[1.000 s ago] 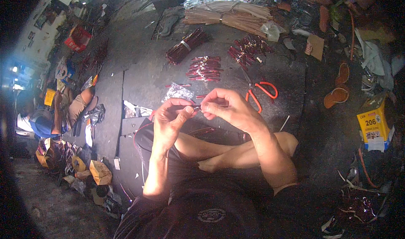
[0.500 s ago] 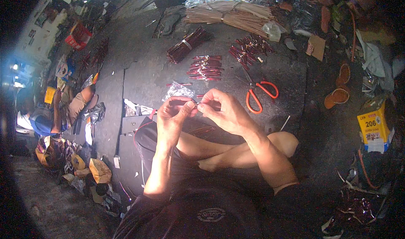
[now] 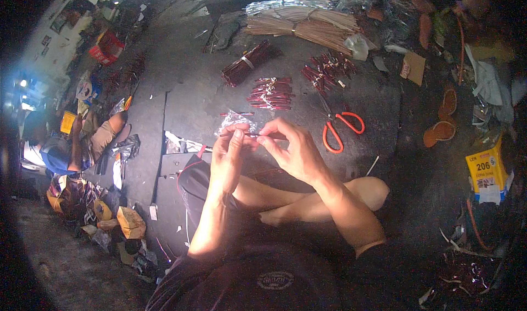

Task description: The person sits on the floor and assembles small red sticks by inserting a metal piece into one end. They use scissors to cut the sticks to length and place the assembled pieces into a pile.

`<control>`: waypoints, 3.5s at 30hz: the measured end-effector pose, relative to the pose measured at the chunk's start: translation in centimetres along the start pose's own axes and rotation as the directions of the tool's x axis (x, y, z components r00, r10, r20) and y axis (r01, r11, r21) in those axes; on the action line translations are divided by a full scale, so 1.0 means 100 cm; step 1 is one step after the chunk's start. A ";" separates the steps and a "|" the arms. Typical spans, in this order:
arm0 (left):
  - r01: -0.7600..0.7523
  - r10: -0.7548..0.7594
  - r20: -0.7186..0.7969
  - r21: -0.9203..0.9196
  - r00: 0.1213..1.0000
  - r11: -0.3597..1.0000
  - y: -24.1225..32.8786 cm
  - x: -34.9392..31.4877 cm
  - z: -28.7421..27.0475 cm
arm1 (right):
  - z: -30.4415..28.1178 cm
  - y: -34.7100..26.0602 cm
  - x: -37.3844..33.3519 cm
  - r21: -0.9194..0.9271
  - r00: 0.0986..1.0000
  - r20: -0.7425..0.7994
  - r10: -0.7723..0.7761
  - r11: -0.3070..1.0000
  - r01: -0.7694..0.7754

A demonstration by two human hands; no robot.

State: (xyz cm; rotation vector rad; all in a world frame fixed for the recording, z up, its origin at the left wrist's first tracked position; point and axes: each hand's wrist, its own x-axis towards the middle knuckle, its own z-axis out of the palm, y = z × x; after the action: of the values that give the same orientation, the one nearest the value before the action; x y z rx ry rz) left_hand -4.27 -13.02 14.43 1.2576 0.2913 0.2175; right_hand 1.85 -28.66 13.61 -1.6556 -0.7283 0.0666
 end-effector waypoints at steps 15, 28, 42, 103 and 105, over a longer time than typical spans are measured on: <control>-0.070 0.052 0.112 0.162 0.992 0.984 0.000 -0.008 -0.005 | -0.016 -0.017 -0.005 0.044 0.978 0.123 0.170 0.983 -0.176; -0.043 0.023 0.118 0.175 0.993 0.984 0.003 -0.009 -0.008 | -0.020 0.000 -0.005 0.308 0.928 0.292 0.232 0.896 -0.321; -0.043 0.029 0.086 0.170 0.996 0.984 -0.006 -0.017 -0.007 | -0.002 0.001 -0.004 0.300 0.918 0.228 0.326 0.873 -0.385; 0.116 -0.117 0.014 0.062 0.993 0.991 0.000 0.006 -0.061 | -0.042 0.005 0.006 0.197 0.932 0.189 0.310 0.917 -0.346; 0.118 -0.120 0.023 0.051 0.993 0.992 -0.004 0.006 -0.068 | -0.043 0.006 0.007 0.236 0.927 0.196 0.319 0.903 -0.360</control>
State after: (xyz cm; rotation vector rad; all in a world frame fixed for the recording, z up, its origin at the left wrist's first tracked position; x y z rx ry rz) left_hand -5.95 -6.86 12.11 1.2871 0.3497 0.0916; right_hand 4.48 -32.05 14.34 -1.5087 -0.5087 0.5270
